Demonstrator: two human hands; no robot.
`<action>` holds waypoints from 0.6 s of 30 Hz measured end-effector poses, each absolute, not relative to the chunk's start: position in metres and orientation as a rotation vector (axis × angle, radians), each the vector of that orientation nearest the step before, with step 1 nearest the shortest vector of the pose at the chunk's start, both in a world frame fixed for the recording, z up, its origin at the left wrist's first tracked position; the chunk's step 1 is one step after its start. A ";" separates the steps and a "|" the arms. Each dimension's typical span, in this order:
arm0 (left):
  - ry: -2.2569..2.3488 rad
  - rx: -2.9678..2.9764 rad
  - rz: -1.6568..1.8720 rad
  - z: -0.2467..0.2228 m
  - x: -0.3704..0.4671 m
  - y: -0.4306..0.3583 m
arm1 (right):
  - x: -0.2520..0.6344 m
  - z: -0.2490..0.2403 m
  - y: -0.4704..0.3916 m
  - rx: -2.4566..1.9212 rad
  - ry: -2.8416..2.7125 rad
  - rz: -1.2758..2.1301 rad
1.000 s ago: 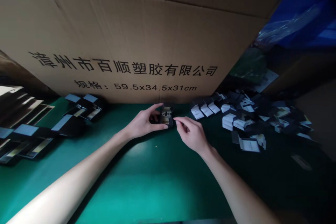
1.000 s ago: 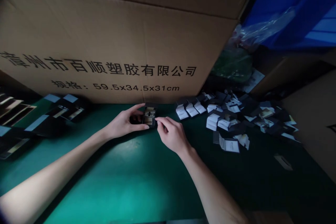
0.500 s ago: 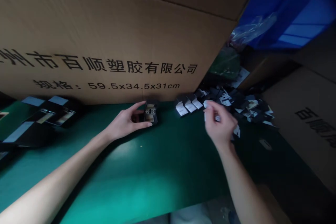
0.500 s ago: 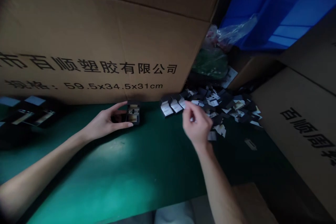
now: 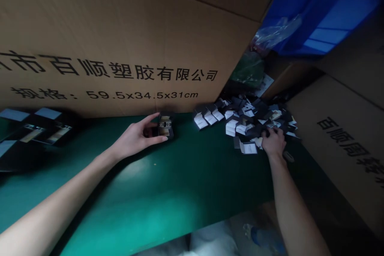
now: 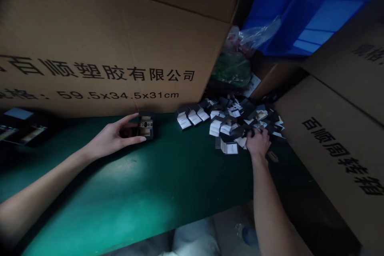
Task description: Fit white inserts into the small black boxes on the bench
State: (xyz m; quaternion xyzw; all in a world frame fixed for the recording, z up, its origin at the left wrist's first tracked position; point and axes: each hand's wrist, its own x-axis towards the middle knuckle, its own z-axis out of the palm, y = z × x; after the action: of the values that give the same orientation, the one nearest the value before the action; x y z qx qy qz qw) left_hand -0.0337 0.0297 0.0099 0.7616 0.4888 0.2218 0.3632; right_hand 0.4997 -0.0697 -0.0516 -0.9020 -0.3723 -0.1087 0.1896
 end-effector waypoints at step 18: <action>1.278 2.006 0.567 0.006 -0.034 0.032 | 0.513 -0.048 -0.073 -2.192 -0.920 -0.474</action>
State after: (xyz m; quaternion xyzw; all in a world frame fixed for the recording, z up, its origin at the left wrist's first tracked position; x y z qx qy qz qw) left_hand -0.0344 0.0322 0.0061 0.7711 0.4914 0.2180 0.3411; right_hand 0.5128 -0.0729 -0.0481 -0.8467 -0.3555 -0.1833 0.3510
